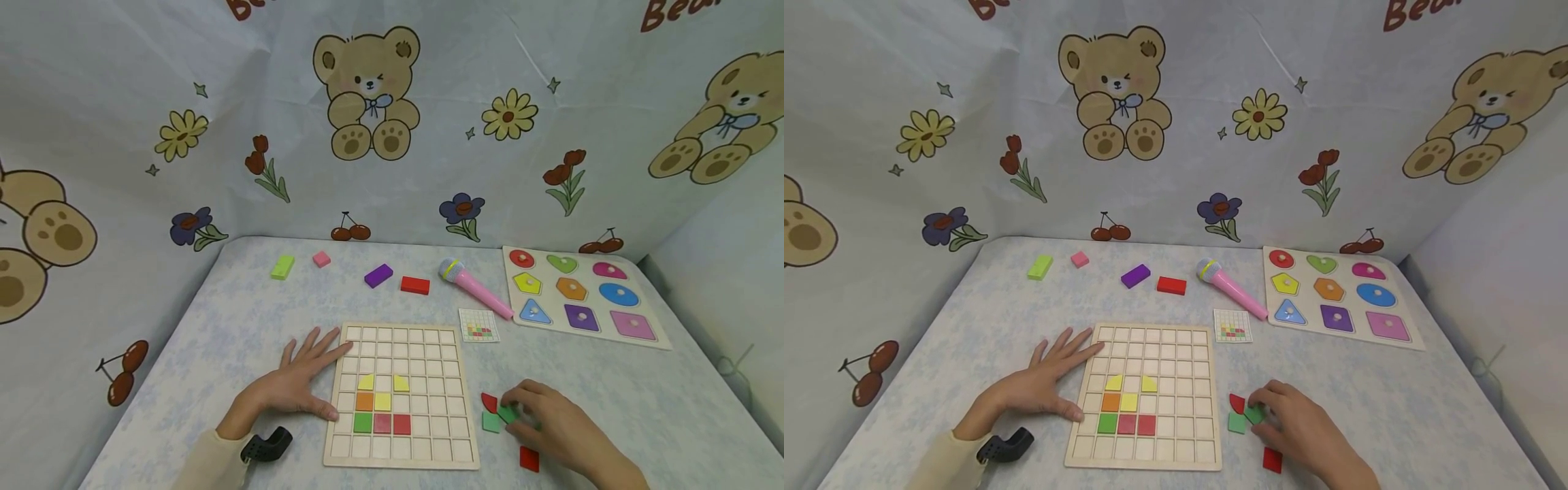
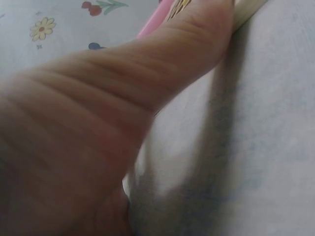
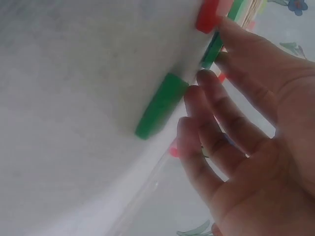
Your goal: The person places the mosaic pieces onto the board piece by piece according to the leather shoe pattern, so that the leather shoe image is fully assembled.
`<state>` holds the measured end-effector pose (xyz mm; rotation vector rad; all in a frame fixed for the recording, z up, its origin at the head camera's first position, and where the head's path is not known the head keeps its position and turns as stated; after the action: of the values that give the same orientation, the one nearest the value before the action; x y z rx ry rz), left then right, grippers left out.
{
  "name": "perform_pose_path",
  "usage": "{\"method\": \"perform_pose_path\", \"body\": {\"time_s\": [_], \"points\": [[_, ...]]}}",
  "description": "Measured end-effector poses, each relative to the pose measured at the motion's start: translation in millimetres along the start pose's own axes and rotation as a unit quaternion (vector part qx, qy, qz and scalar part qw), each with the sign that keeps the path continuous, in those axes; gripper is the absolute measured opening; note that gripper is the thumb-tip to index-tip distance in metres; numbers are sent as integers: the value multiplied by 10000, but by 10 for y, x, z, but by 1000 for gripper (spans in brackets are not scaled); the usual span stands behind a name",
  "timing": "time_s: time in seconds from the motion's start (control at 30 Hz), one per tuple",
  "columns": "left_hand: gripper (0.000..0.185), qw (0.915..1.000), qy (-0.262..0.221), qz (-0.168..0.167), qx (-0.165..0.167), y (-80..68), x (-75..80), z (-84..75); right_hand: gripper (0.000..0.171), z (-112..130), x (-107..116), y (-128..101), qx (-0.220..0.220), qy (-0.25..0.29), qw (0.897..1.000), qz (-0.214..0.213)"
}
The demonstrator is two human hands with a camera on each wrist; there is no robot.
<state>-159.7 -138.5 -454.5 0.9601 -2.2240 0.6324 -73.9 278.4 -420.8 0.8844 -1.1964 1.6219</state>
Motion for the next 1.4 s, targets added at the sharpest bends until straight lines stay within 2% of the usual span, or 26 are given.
{"method": "perform_pose_path", "body": {"time_s": [0.23,0.5,0.7,0.83,1.03,1.17,1.4], "points": [[115,10000,-38,30,-8,-5,2,1,26,19,-20,23,-124,12,9999,31],[115,10000,-5,-7,-5,-6,-3,1,27,24,0,15,-5,-67,10000,-25],[115,10000,-2,8,-25,-18,16,3,30,110,34,26,110,-214,9991,-361],[115,10000,13,10,-85,-19,25,5,28,239,58,36,517,-212,9959,-710],[114,10000,29,23,-77,-12,26,5,20,474,10,79,1622,-247,9822,-915],[114,10000,18,24,-71,-16,36,3,16,629,-42,136,2168,-173,9723,-851],[114,10000,14,-3,-86,-11,23,15,12,856,-111,183,2554,118,9654,-512]]}}
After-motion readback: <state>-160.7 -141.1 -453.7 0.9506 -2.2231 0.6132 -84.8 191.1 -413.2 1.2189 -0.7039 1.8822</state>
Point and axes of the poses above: each hand's wrist, its own y-axis towards the middle knuckle, its own x-axis out of the back of the hand, z = x × y, the point moved 2 cm from there along y, towards the middle knuckle, and after that the axes turned 2 degrees about -y, right-handed, at the moved point
